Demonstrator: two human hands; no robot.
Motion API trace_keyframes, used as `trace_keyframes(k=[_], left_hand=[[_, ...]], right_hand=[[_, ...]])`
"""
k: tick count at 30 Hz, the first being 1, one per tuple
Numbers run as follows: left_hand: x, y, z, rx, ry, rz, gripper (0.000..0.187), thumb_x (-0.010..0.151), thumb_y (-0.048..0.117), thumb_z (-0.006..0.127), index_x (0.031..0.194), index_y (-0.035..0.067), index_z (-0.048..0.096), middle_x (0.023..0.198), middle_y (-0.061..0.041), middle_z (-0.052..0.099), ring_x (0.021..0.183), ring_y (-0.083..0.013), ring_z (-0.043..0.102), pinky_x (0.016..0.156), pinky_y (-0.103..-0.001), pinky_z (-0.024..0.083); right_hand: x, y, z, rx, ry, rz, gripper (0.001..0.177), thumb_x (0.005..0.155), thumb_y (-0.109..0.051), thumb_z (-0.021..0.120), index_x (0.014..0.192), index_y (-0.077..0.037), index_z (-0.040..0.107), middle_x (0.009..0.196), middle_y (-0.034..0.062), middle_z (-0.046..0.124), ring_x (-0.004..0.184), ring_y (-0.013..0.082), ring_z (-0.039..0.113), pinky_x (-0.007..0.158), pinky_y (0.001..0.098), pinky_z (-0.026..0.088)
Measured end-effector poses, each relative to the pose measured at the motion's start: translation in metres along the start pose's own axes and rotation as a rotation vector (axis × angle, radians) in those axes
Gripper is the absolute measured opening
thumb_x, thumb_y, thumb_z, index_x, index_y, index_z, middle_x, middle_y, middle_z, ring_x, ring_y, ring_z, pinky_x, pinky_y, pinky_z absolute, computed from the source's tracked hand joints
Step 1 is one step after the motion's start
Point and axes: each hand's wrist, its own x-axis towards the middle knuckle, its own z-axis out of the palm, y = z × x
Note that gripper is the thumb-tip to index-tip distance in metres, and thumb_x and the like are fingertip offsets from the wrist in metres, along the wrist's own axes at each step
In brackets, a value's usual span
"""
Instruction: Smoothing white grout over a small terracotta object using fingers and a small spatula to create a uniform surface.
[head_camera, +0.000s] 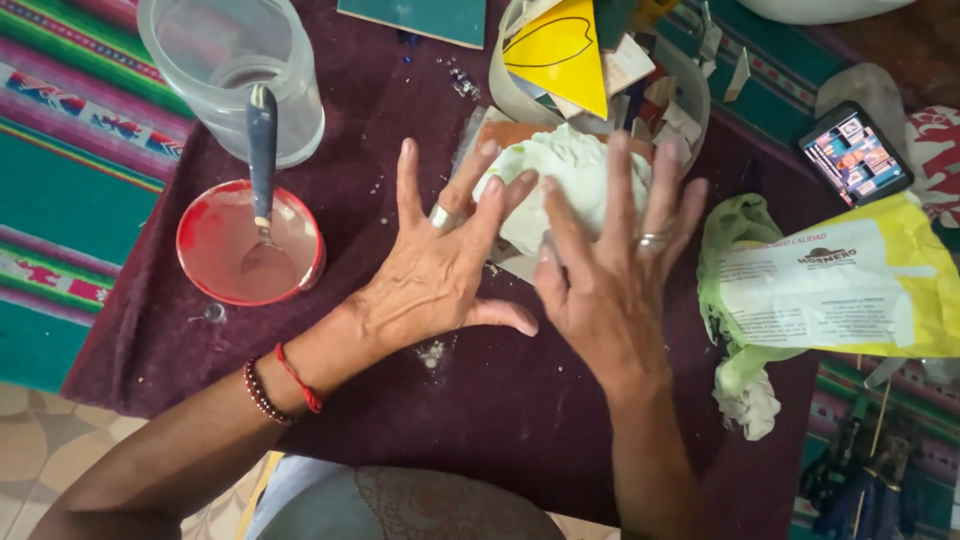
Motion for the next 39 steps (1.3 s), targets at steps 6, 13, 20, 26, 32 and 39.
trace_keyframes(k=[6, 13, 20, 26, 32, 39], left_hand=[[-0.001, -0.001, -0.001, 0.016, -0.036, 0.017, 0.133, 0.093, 0.094, 0.052, 0.162, -0.001, -0.011, 0.173, -0.009, 0.038, 0.164, -0.0443, 0.024, 0.122, -0.082, -0.003], [-0.003, 0.002, 0.009, -0.048, -0.070, 0.094, 0.110, 0.103, 0.084, 0.040, 0.166, 0.010, -0.010, 0.173, -0.011, 0.038, 0.164, -0.0403, 0.024, 0.122, -0.082, -0.001], [-0.001, 0.001, 0.008, 0.009, -0.033, 0.005, 0.125, 0.097, 0.091, 0.046, 0.164, 0.004, -0.013, 0.175, -0.011, 0.033, 0.165, -0.0413, 0.020, 0.124, -0.081, -0.003], [-0.004, 0.003, 0.007, 0.002, -0.033, 0.092, 0.116, 0.102, 0.086, 0.049, 0.164, 0.004, -0.004, 0.169, -0.013, 0.045, 0.162, -0.0420, 0.031, 0.122, -0.081, 0.002], [-0.003, 0.002, 0.007, 0.074, -0.022, -0.018, 0.122, 0.098, 0.090, 0.041, 0.162, -0.001, -0.009, 0.170, -0.015, 0.043, 0.163, -0.0428, 0.026, 0.122, -0.082, -0.002], [0.004, 0.009, 0.000, 0.056, -0.109, -0.021, 0.116, 0.092, 0.089, 0.041, 0.155, -0.008, 0.025, 0.161, -0.013, 0.051, 0.154, -0.0419, 0.039, 0.115, -0.082, 0.002]], right_hand=[[-0.005, 0.004, -0.017, -0.061, -0.094, 0.066, 0.040, 0.107, -0.031, 0.070, 0.146, -0.022, 0.066, 0.174, 0.0101, 0.003, 0.159, 0.0429, -0.003, 0.126, 0.0754, 0.002], [-0.004, -0.007, -0.027, -0.082, -0.188, 0.104, 0.055, 0.105, -0.038, 0.065, 0.154, -0.014, 0.061, 0.172, 0.0166, 0.005, 0.158, 0.0427, 0.001, 0.125, 0.0711, 0.005], [-0.001, -0.010, -0.043, -0.043, -0.190, 0.120, 0.056, 0.104, -0.033, 0.063, 0.149, -0.003, 0.051, 0.170, 0.0216, 0.011, 0.155, 0.0464, 0.002, 0.124, 0.0741, 0.005], [-0.007, -0.005, -0.031, -0.004, -0.226, 0.078, 0.065, 0.099, -0.032, 0.070, 0.159, -0.012, 0.054, 0.171, 0.0170, 0.001, 0.157, 0.0436, -0.002, 0.124, 0.0744, 0.003], [-0.007, -0.006, -0.044, -0.011, -0.235, 0.102, 0.059, 0.100, -0.026, 0.063, 0.153, -0.005, 0.051, 0.171, 0.0217, 0.007, 0.156, 0.0463, 0.000, 0.123, 0.0741, 0.004], [-0.004, -0.010, -0.022, 0.056, -0.178, 0.048, 0.069, 0.089, -0.027, 0.080, 0.154, -0.014, 0.061, 0.171, 0.0200, 0.004, 0.156, 0.0447, -0.004, 0.123, 0.0761, 0.003]])
